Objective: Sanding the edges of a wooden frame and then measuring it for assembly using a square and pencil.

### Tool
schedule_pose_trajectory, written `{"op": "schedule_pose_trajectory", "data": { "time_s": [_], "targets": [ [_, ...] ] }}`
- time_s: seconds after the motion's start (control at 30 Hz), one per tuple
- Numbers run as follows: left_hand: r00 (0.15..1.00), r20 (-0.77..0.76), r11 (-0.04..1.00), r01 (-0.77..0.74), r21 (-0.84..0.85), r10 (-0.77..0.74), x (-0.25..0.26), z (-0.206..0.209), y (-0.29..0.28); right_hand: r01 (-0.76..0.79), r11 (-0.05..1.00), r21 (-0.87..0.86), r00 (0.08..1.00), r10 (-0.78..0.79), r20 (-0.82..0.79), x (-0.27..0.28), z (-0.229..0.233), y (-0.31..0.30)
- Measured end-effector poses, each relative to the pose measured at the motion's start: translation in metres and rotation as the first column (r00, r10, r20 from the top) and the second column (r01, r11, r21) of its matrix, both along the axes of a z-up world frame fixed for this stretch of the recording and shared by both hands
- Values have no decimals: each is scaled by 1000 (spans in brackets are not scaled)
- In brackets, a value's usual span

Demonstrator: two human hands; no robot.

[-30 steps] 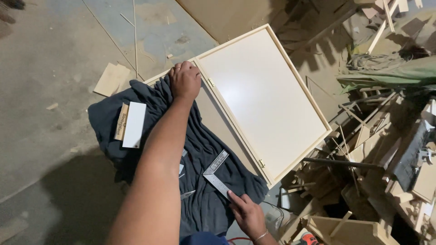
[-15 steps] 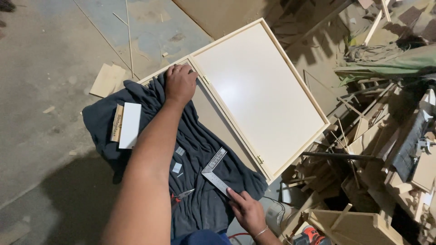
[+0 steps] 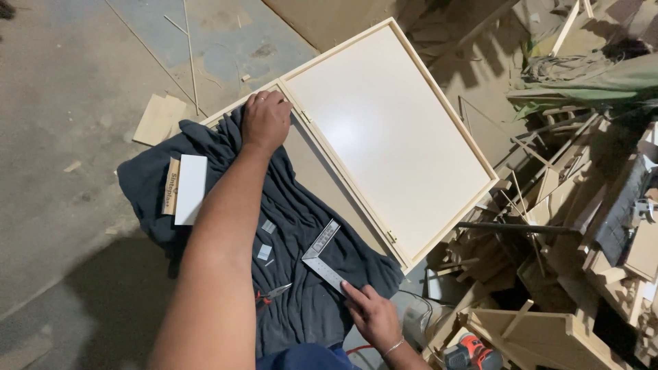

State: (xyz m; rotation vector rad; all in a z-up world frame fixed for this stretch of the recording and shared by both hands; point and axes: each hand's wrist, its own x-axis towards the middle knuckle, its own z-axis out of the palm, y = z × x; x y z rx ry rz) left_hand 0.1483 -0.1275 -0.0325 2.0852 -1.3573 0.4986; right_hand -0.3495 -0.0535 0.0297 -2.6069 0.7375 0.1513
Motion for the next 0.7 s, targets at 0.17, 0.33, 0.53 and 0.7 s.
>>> {"op": "schedule_pose_trajectory", "data": {
  "time_s": [0.17,0.33,0.53,0.7],
  "targets": [
    [990,-144,1000,-4,10,5,1,3,0,16,999,38,999,-18,37,-1,-1,-1],
    [950,-311,1000,-22,18,27,-5,20,13,34,997,71,999,-34,4,-4,-7,0],
    [962,-250,989,-84,118,111,-40,27,58,91,980,177,992,-104,66,0,2,-4],
    [965,-251,958,-3,286,78,-92,27,115,141,934,329,959,-211,188,34,27,-13]
  ]
}}
